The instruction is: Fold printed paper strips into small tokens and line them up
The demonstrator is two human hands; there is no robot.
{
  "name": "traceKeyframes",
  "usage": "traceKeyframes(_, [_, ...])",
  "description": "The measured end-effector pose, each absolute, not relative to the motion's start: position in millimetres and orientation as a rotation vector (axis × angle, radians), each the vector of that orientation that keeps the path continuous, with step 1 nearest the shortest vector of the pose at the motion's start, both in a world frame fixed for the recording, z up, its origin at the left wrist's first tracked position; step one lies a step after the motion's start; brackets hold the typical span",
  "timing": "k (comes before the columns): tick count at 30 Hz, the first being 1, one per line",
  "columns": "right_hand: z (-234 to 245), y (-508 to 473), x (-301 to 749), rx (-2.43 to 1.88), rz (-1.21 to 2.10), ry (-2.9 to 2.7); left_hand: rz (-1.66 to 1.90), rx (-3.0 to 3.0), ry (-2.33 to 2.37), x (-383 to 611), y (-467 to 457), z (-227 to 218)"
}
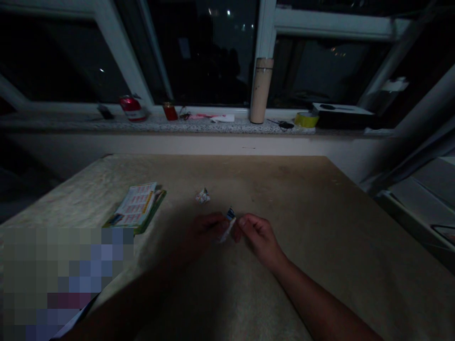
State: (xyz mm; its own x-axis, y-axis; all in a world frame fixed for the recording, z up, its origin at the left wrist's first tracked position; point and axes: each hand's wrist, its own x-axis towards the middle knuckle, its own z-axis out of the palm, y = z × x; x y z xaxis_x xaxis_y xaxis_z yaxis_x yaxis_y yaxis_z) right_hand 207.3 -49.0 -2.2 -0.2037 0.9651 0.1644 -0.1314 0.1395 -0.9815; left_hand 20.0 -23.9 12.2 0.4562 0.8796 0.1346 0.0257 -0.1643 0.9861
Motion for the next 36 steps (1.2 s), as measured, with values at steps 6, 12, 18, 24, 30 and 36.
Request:
traceKeyframes(6, [-7.0,-52.2,200.2,-0.996,1.223,-1.544,0.972,1.366,0.86,28.2,-30.8,12.6])
traceKeyframes(12, [-1.3,-54.7,198.4,-1.046,1.275,-1.526,1.028,1.27,0.98,29.9,-27.9,7.1])
traceKeyframes(18, [-2.0,-54.7,194.7,-1.046,1.282,-1.475,1.022,1.252,1.018,31.3,-27.6,3.1])
traceKeyframes(24, [-5.3,-53.5,193.1,-1.013,1.362,-1.475,1.054,1.25,1.03,31.3,-28.0,1.0])
traceKeyframes(30, [-5.0,-53.6,191.2,-0.993,1.403,-1.463,1.071,1.274,1.083,31.5,-27.2,0.6])
traceKeyframes(36, [-7.9,-52.8,191.5,-1.014,1.39,-1.504,1.08,1.286,1.103,33.0,-27.2,-2.8])
